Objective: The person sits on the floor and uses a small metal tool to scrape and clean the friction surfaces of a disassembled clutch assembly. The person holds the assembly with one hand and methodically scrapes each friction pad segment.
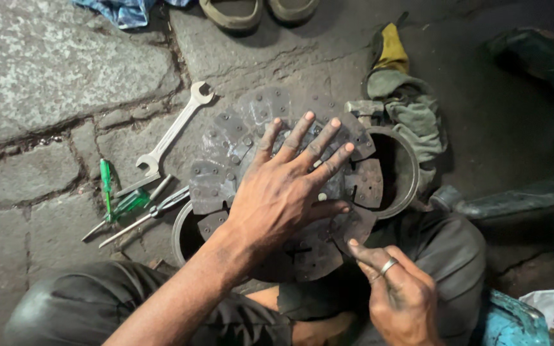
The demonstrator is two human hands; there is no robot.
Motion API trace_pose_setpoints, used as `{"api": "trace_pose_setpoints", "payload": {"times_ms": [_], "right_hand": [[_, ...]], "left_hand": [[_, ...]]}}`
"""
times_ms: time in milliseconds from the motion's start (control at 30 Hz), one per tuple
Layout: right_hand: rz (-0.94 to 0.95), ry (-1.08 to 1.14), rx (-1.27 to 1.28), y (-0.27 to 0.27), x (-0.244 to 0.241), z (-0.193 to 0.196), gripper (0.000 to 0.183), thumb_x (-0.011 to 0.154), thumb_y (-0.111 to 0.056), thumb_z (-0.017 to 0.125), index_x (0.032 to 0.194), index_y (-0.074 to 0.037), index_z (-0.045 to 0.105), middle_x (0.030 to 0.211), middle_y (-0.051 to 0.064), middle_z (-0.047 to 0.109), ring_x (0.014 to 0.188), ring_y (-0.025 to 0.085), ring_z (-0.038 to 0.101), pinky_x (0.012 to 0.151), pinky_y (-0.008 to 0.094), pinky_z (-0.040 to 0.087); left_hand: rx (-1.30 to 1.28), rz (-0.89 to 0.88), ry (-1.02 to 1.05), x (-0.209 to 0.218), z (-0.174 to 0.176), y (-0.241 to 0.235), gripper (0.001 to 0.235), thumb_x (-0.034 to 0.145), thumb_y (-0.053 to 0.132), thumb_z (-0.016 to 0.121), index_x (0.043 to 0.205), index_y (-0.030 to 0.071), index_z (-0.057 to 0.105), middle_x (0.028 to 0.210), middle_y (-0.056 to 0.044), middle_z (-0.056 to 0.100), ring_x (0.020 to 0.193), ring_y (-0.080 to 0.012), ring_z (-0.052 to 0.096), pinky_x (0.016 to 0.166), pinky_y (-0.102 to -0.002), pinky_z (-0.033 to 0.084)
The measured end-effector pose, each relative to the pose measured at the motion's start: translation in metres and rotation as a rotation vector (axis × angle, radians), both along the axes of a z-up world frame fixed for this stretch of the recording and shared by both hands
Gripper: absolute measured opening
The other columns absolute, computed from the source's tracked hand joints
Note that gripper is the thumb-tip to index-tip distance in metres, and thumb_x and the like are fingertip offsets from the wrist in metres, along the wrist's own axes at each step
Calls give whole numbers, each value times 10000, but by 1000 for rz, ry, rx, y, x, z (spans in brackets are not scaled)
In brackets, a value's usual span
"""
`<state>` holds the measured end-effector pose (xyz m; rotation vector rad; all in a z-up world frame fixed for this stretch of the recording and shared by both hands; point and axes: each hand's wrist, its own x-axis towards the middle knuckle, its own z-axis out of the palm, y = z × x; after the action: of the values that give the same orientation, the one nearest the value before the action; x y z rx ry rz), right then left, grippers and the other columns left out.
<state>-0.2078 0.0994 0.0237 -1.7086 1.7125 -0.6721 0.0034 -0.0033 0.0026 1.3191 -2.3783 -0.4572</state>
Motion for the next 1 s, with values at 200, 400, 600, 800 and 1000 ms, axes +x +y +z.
{"api": "trace_pose_setpoints", "payload": {"times_ms": [200,400,600,800,1000], "right_hand": [[-48,10,30,0,1,-4,327,805,121,660,1051,-59,778,836,88,721,754,156,761,674,243,593],[3,-89,-123,8,-6,-16,236,855,106,660,1040,-21,736,917,85,758,830,139,751,741,240,572],[-39,-76,10,8,-12,-22,244,790,102,695,977,-31,778,851,81,782,795,125,774,717,242,572],[-66,-110,39,8,-20,-24,267,805,125,679,988,-28,800,821,82,783,780,134,766,722,249,571],[-29,-132,66,12,-24,-32,261,784,116,700,969,-40,798,794,74,784,748,131,736,678,221,598]], "left_hand": [[17,-4,14,0,3,0,827,859,626,646,1547,220,431,1651,-82,327,1545,-346,246,1248,-596,139],[6,-15,17,0,0,4,812,883,609,638,1561,218,423,1661,-80,326,1549,-346,245,1257,-588,120],[5,-8,25,-2,5,1,802,883,610,628,1555,221,428,1659,-80,326,1546,-344,246,1254,-584,116],[13,-7,34,-1,5,0,812,872,620,633,1545,211,438,1650,-85,330,1543,-343,246,1246,-589,118],[3,-1,41,0,3,-1,823,860,615,646,1547,215,435,1651,-81,335,1543,-344,251,1249,-591,125]]}}
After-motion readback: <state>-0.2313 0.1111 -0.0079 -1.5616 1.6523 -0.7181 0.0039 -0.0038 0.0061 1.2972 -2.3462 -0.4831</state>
